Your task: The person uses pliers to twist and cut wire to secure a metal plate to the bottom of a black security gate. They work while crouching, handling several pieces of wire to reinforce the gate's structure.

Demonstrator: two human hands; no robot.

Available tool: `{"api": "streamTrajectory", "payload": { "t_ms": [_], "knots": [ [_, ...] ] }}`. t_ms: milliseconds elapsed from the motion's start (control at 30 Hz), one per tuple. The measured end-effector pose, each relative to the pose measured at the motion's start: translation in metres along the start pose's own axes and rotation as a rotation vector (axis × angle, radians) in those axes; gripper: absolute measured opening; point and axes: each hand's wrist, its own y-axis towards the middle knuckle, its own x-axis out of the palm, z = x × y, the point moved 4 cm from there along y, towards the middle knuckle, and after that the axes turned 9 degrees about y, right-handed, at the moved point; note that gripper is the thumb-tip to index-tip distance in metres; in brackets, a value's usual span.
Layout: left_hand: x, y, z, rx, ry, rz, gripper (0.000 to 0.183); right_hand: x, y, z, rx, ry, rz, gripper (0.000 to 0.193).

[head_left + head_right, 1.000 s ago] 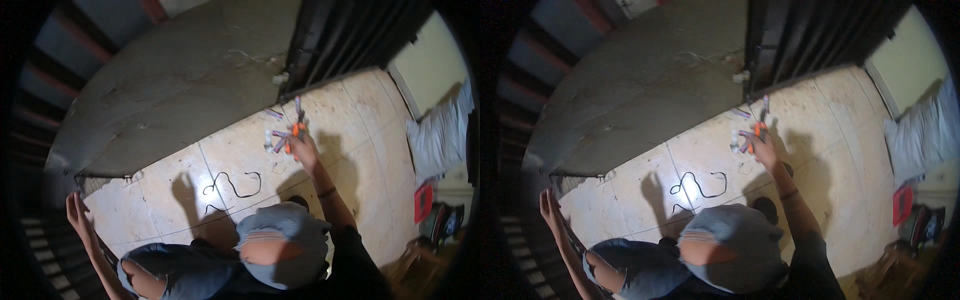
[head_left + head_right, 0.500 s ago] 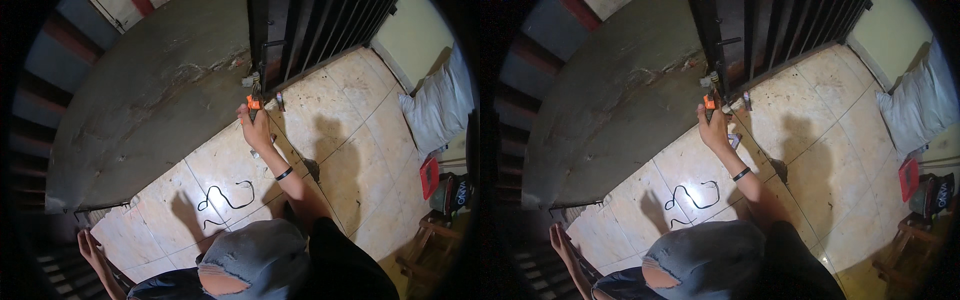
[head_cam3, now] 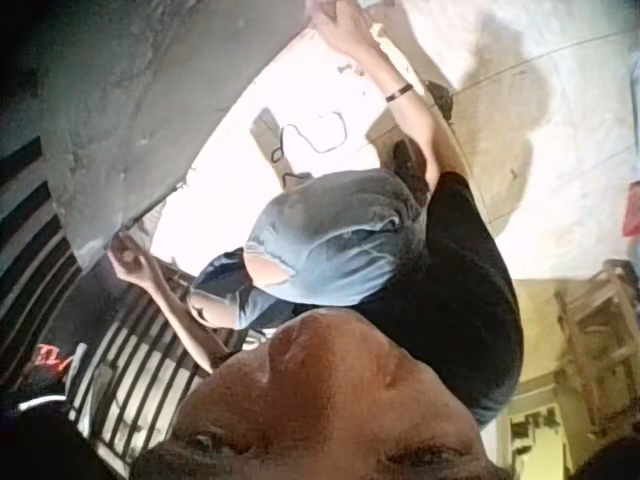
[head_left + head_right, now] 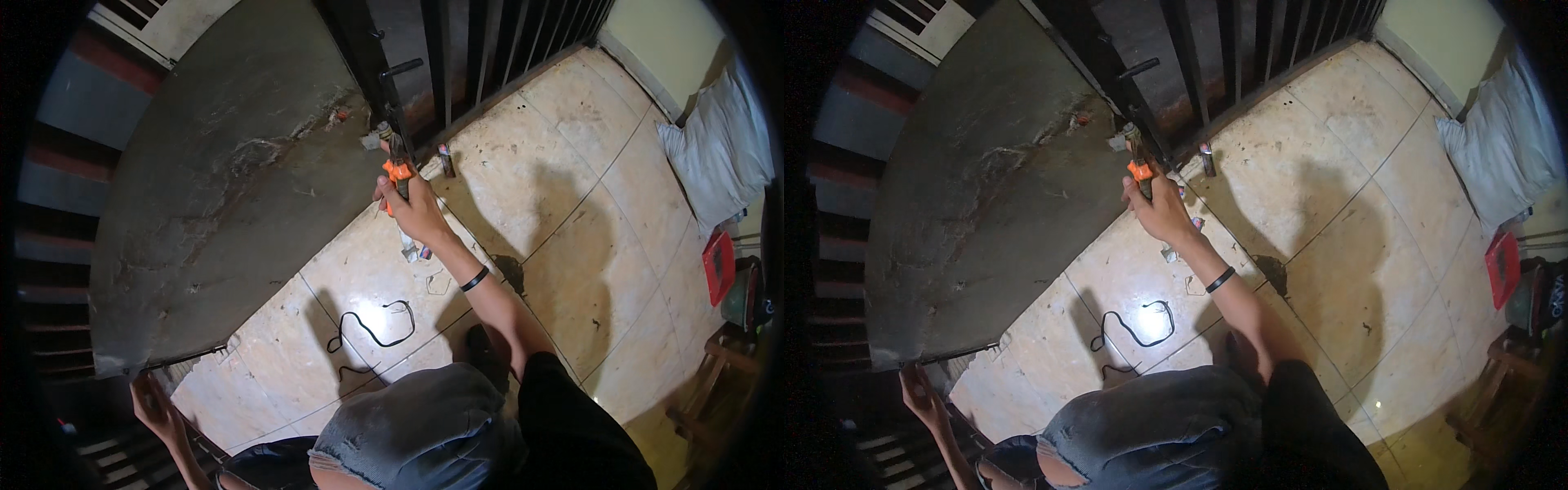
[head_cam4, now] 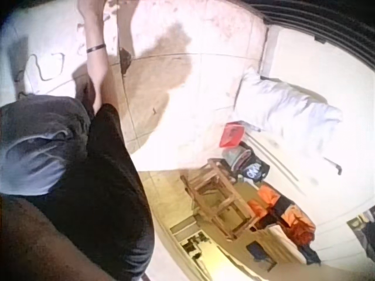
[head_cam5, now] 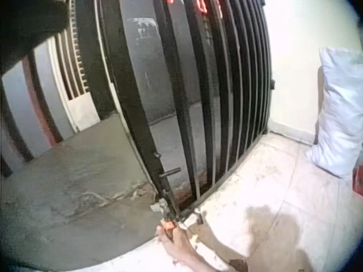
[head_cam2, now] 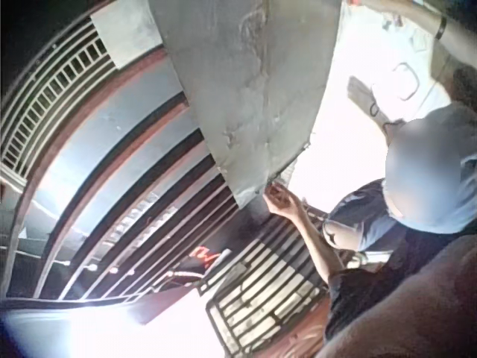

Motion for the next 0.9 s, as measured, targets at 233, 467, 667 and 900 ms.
{"api": "streamTrajectory", "payload": {
  "t_ms": [233,467,667,900],
  "knots": [
    [0.006,0.031,0.081,0.313,0.303,-0.015,0.009,0.002,0.015,-0.003,0.233,0.684,-0.112,0.044],
    [0.014,0.027,0.101,0.393,0.311,-0.018,0.014,0.002,0.013,-0.001,0.245,0.673,-0.067,0.033],
    [0.02,0.021,0.11,0.367,0.288,-0.015,0.009,0.007,0.0,-0.002,0.21,0.738,-0.072,0.041],
    [0.025,0.025,0.103,0.359,0.272,0.011,0.007,0.039,-0.02,-0.001,0.199,0.789,-0.172,0.063]
  ]
}}
